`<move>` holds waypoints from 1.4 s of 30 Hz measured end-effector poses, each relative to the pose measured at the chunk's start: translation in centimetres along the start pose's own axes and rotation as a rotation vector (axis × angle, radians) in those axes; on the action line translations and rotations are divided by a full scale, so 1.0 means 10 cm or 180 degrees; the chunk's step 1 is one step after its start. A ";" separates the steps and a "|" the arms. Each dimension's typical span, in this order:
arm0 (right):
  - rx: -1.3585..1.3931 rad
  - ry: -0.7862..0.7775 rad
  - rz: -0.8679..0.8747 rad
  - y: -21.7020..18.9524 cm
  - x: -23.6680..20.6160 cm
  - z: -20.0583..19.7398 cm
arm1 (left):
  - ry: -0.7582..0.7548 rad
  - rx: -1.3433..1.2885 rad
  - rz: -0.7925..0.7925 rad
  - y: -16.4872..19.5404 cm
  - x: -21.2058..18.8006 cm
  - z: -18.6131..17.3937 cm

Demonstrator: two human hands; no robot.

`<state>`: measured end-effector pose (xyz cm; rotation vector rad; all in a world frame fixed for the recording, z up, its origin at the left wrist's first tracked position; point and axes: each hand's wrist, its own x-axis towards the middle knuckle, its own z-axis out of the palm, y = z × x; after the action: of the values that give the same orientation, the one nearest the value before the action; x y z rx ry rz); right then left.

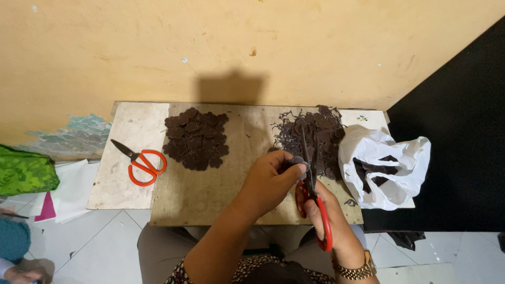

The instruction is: The person uses red-handled scissors to cut dark brown fabric into small, flower-shaped pieces. They pick up each piece, trim the edges, and place the finished shapes into a pile on the table. The process is repeated continuously throughout the clip.

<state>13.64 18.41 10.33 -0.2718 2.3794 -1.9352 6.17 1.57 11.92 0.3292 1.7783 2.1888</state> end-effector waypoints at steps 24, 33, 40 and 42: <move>0.0026 0.0361 0.0010 0.25 -0.03 -0.02 | -0.0060 -0.0375 0.0243 -0.05 0.00 -0.01; 0.0434 -0.0152 0.0147 0.12 -0.07 -0.06 | -0.0126 -0.0168 0.0198 -0.01 -0.01 -0.06; 0.0431 -0.0200 0.0162 0.03 -0.07 -0.04 | -0.0071 -0.0358 0.0154 0.10 -0.05 -0.02; 0.0455 -0.0204 0.0053 0.02 -0.07 -0.05 | 0.0005 0.0068 0.0139 0.15 -0.07 -0.03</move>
<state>14.18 19.06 10.19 -0.2997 2.1843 -2.0439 6.61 0.77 13.34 0.3746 1.8129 2.2018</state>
